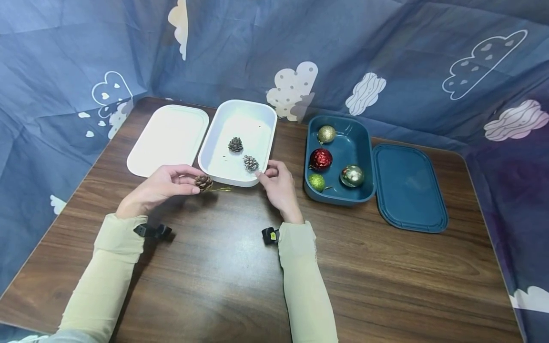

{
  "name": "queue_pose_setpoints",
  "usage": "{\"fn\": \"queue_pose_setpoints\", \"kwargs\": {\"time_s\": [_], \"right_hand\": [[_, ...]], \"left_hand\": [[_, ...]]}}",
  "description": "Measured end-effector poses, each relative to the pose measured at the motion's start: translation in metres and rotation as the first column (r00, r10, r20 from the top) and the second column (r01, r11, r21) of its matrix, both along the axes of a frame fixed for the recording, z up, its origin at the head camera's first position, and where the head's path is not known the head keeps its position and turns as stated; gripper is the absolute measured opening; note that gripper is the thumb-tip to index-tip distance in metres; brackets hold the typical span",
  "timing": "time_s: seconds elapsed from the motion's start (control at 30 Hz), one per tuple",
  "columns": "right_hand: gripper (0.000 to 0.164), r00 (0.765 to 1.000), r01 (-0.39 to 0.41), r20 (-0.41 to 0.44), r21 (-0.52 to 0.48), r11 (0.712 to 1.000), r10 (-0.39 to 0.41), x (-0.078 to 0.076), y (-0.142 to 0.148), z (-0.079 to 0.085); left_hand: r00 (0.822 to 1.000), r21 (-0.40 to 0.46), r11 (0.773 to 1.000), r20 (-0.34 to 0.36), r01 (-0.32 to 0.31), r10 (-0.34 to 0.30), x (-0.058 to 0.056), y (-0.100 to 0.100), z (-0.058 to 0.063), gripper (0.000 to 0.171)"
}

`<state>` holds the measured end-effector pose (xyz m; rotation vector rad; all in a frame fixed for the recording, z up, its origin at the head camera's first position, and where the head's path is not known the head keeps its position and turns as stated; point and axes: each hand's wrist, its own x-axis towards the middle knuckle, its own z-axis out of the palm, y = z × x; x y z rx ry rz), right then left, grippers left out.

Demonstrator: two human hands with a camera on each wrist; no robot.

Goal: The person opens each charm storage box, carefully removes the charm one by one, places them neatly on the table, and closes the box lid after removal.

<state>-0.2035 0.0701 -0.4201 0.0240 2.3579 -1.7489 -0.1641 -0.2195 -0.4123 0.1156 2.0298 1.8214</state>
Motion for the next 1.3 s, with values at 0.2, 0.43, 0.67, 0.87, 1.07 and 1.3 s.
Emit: {"fn": "queue_pose_setpoints", "kwargs": {"time_s": [0.2, 0.43, 0.67, 0.87, 1.07, 1.3], "right_hand": [[0.049, 1.0, -0.008, 0.0, 0.011, 1.0, 0.008, 0.0, 0.0, 0.0], [0.049, 1.0, -0.01, -0.001, 0.008, 1.0, 0.01, -0.001, 0.001, 0.0], [0.049, 1.0, -0.01, -0.006, 0.003, 1.0, 0.01, -0.001, 0.001, 0.0], [0.049, 1.0, -0.007, -0.004, 0.001, 1.0, 0.007, -0.001, 0.0, 0.001], [0.049, 1.0, -0.007, -0.001, 0.003, 1.0, 0.007, -0.001, 0.0, 0.001], [0.05, 1.0, -0.01, 0.002, 0.013, 1.0, 0.01, -0.002, 0.0, 0.0]], "left_hand": [[0.999, -0.031, 0.999, 0.009, 0.038, -0.038, -0.002, 0.0, -0.007, 0.043], [0.998, -0.092, 0.994, 0.021, 0.054, -0.053, -0.005, 0.001, -0.013, 0.039], [0.998, -0.147, 0.988, 0.047, 0.049, -0.042, -0.005, 0.004, -0.014, 0.038], [0.997, -0.194, 0.979, 0.041, 0.067, -0.06, -0.004, 0.006, -0.015, 0.038], [0.997, -0.263, 0.962, 0.032, 0.07, -0.063, -0.005, 0.007, -0.016, 0.038], [0.997, -0.32, 0.944, 0.034, 0.077, -0.07, -0.006, 0.008, -0.019, 0.037]]}}
